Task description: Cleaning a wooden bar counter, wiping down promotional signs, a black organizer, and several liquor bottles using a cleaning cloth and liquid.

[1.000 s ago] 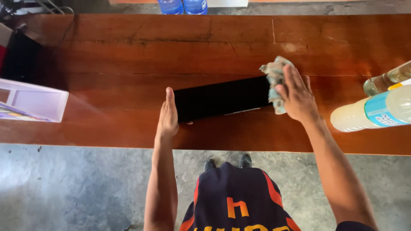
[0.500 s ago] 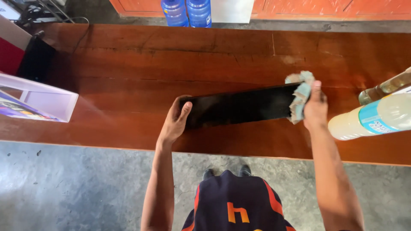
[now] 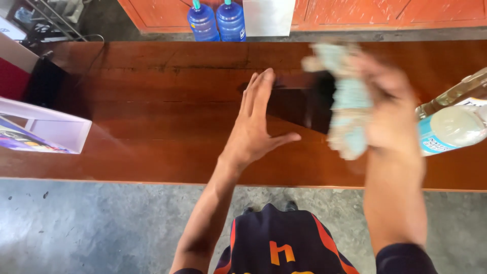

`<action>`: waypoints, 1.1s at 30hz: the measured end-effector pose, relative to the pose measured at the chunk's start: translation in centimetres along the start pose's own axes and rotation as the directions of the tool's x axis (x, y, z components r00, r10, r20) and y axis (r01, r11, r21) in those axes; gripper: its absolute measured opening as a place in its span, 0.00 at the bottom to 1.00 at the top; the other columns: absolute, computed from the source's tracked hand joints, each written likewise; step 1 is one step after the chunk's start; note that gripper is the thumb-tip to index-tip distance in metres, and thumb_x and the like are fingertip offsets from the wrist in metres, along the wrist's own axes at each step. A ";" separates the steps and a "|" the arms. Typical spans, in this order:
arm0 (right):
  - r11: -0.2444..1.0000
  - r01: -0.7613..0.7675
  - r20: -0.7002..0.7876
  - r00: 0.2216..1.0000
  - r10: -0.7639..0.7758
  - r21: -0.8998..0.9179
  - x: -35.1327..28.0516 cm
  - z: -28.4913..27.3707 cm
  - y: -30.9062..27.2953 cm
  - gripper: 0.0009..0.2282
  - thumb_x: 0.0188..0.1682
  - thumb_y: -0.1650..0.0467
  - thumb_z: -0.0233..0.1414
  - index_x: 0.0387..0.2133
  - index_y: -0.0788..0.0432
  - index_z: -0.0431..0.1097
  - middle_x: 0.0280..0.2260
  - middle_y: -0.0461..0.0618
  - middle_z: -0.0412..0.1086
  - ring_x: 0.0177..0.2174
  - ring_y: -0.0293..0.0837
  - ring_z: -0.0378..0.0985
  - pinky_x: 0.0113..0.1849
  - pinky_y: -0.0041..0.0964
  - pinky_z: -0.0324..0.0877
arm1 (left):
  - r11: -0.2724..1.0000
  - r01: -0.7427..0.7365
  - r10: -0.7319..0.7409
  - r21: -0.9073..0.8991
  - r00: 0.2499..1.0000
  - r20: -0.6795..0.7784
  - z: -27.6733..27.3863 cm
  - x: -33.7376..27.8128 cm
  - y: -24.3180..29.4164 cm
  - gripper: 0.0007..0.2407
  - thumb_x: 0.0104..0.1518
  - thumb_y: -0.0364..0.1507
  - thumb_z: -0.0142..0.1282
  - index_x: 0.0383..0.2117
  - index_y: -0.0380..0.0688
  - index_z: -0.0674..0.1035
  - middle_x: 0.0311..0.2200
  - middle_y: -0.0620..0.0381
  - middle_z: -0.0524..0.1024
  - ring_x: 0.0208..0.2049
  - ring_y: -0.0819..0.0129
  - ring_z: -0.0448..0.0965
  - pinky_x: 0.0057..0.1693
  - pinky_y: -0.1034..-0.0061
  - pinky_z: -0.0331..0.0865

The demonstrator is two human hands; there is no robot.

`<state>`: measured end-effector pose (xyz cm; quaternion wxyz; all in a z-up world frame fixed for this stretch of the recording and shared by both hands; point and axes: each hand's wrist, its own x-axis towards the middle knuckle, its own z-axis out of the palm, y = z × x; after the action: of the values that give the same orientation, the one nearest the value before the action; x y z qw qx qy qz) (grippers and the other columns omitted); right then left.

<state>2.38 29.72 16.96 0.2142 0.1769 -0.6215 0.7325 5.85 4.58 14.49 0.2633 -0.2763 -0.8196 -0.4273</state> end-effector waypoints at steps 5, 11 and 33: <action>0.988 0.010 0.280 0.959 0.034 -0.153 1.9 8.3 -3.0 0.06 0.65 0.71 0.49 0.44 0.63 0.71 0.40 0.45 0.69 0.40 0.34 0.67 0.44 0.30 0.65 | 0.940 0.186 -0.256 -0.287 0.940 -0.228 2.6 0.0 -0.6 0.43 0.46 0.28 0.77 0.66 0.39 0.54 0.64 0.42 0.64 0.64 0.51 0.69 0.68 0.60 0.67; 0.952 -0.007 0.306 0.948 -0.091 0.306 4.1 11.3 -2.5 0.11 0.67 0.65 0.47 0.36 0.59 0.67 0.34 0.37 0.67 0.34 0.30 0.66 0.40 0.26 0.63 | 0.484 0.096 -0.448 -0.870 0.881 -0.153 5.4 -3.3 -5.7 0.41 0.51 0.23 0.72 0.67 0.47 0.50 0.59 0.48 0.65 0.54 0.63 0.76 0.59 0.62 0.75; 0.444 0.667 0.640 0.731 -0.237 -0.598 -4.0 1.8 10.0 0.06 0.40 0.74 0.65 0.30 0.54 0.77 0.37 0.47 0.70 0.37 0.50 0.75 0.36 0.42 0.73 | 0.269 0.091 -0.640 -0.959 0.761 -0.107 10.5 -12.3 -14.4 0.12 0.59 0.21 0.66 0.47 0.36 0.76 0.42 0.55 0.76 0.43 0.65 0.78 0.52 0.64 0.76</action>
<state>0.41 26.22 6.79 0.3081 0.3960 -0.8375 0.2165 2.78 3.69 -6.95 0.1460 -0.0518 -0.3850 -0.9098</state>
